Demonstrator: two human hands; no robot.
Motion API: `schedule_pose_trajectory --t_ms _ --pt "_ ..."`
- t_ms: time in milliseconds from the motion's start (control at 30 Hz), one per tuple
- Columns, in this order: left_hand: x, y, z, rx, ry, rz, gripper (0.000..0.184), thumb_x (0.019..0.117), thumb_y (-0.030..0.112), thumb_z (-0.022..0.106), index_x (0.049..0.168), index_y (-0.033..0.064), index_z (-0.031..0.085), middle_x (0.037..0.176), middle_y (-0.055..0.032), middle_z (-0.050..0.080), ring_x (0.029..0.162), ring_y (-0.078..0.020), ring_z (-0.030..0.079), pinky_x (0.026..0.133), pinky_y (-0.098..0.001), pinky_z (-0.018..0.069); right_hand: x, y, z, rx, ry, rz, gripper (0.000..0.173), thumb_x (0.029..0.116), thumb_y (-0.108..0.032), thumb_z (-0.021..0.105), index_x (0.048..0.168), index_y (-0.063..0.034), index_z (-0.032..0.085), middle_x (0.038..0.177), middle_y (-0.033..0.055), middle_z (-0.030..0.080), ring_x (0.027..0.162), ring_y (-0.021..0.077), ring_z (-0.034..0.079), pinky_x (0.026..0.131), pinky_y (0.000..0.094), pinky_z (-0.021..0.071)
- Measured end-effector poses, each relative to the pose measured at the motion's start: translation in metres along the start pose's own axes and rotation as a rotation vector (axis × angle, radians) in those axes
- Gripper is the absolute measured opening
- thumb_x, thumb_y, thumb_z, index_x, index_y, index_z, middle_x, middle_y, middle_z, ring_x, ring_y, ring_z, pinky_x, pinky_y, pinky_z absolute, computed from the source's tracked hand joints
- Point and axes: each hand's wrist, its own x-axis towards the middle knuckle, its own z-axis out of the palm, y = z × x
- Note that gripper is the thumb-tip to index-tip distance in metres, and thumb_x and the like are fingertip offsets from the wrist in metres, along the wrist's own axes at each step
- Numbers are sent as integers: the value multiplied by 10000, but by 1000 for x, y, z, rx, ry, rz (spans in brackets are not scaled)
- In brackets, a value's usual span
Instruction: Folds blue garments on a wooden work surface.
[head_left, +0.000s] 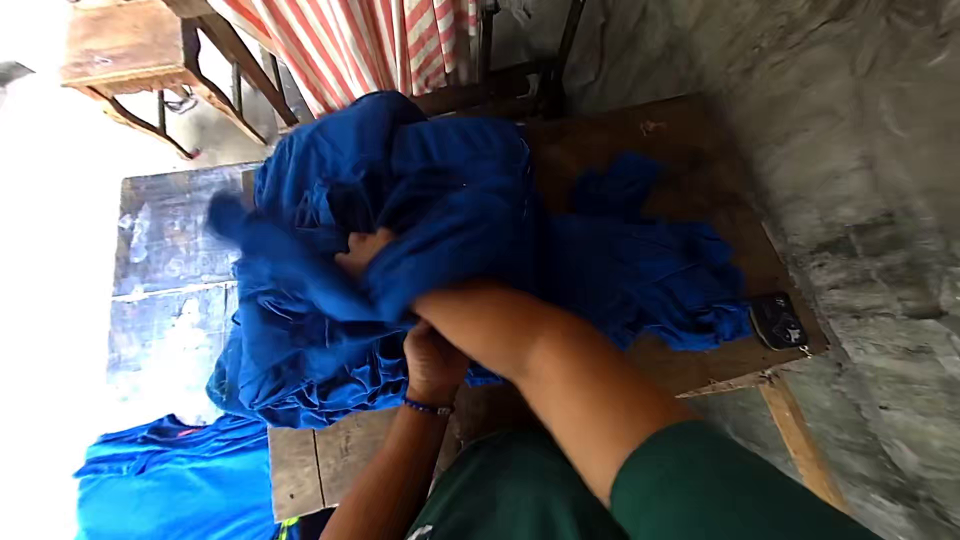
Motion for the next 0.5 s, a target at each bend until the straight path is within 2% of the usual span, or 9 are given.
schedule_pose_trajectory --t_ms 33,67,133,200,300,333,400,433,500 --pt "-1 10 -6 -91 15 29 410 1060 333 296 932 211 666 878 14 746 843 -117 724 737 -361 615 -1 -17 13 43 152 98 361 1049 -223 564 1299 21 655 1341 257 626 1274 382 589 1076 557 442" --pt "0 20 -13 -158 -14 58 423 1065 453 342 1003 218 688 937 4 753 895 -137 729 768 -389 622 1 -33 23 -48 237 149 369 999 -252 614 1208 43 690 1237 252 672 1194 380 627 995 562 485" --pt "-1 39 -31 -189 -79 39 484 993 639 460 1169 246 682 1087 -6 744 1025 -170 714 844 -439 615 13 -60 31 -359 23 211 385 991 -294 592 1099 71 654 1101 279 645 1069 452 636 791 648 507" --pt "-3 55 -44 -97 -27 -20 526 1051 610 282 1090 261 673 1041 16 749 976 -149 722 798 -413 620 23 -80 36 -531 -87 213 361 971 -331 595 978 24 661 972 231 643 936 434 642 669 632 485" --pt "-7 81 -57 13 -43 -129 584 1044 596 230 967 268 708 941 3 760 868 -159 735 711 -414 624 1 -99 27 -520 228 -104 195 895 -233 664 811 -62 703 797 156 660 776 396 649 578 624 457" --pt "-10 90 -62 32 -45 -171 651 1023 650 187 950 265 707 915 -6 756 833 -165 732 679 -415 620 -24 -110 10 -466 266 -229 106 891 -163 671 873 -79 732 849 139 688 825 373 664 628 615 475" --pt "-14 107 -72 61 -67 -215 727 1007 658 102 918 243 692 852 -21 743 744 -156 717 608 -375 605 -87 -132 -44 -380 116 -370 288 981 -49 597 1250 -106 682 1176 118 689 1133 317 632 909 548 470" --pt "-16 115 -76 74 -61 -220 723 1024 598 67 908 222 674 823 -23 734 702 -142 704 583 -339 595 -108 -124 -51 -294 228 -492 373 972 -24 594 1322 -125 673 1221 112 694 1168 296 627 952 498 463" --pt "-22 131 -84 93 46 -267 639 1069 515 156 963 149 669 852 -61 739 732 -162 720 632 -323 611 -132 -84 -37 -28 593 -676 354 945 -46 621 1277 -108 730 1229 112 727 1171 261 664 958 440 511"
